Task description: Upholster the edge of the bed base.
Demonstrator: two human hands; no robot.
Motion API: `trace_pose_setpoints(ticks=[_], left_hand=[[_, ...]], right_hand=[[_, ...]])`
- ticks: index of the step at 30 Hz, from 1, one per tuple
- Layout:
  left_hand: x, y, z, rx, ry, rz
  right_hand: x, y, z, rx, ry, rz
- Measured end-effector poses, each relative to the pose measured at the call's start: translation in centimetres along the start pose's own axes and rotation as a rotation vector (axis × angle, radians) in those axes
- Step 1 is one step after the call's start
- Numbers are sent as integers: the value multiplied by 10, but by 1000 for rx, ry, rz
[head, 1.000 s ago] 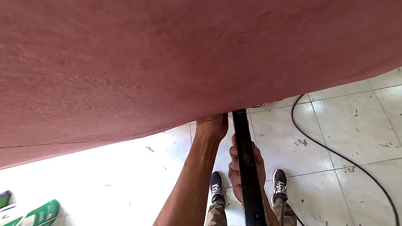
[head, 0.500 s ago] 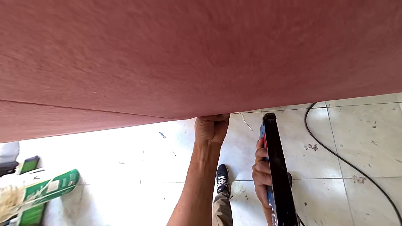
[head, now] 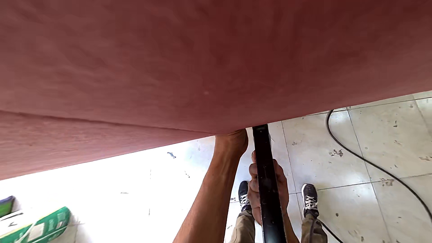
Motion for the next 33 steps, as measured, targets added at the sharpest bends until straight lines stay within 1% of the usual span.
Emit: trace_pose_setpoints(ticks=[2,3,6,9,10,13,15,17,20,23,27,29,30,32,33], left_hand=[[-4,8,-8,85,-50,-28],[-8,14,-15,58,-67,-51],[-26,27,-42,-232,-38,-187],[-38,18,-52,-444,134,-419],[-35,12,-52,-479,176,-435],[-16,2,-54,-474,160,-347],[-7,1,-56,-438,137,-292],[-3,3,-57,-457,137,-271],[6,8,-56,-426,44,-218],[12,18,-60,-300,-11,-122],[15,37,-68,-50,-94,17],[14,49,-74,95,-113,25],[15,48,-82,130,-124,10],[18,39,-107,86,-165,-55],[17,39,-121,0,-185,-89]], right_hand=[[5,12,-6,5,8,38],[7,19,-7,9,14,69],[5,33,0,-16,54,110],[-12,29,4,-95,58,93],[-19,24,1,-84,57,73],[-35,-3,-21,-22,49,-65],[-32,-9,-33,-30,61,-113],[-19,1,-39,-24,52,-85],[7,24,-41,21,16,-14],[24,40,-48,24,4,-3],[35,61,-65,21,4,40],[41,72,-76,32,11,54],[44,77,-80,33,17,59],[48,85,-90,34,11,52],[50,89,-95,40,7,45]])
Point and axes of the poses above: each hand's wrist, its own x-axis towards the middle knuckle, its own z-axis out of the palm, y = z × x, the point moved 10 cm from there along x, towards the middle knuckle, and after that the axes turned 14 degrees about x, right-handed, at the moved point
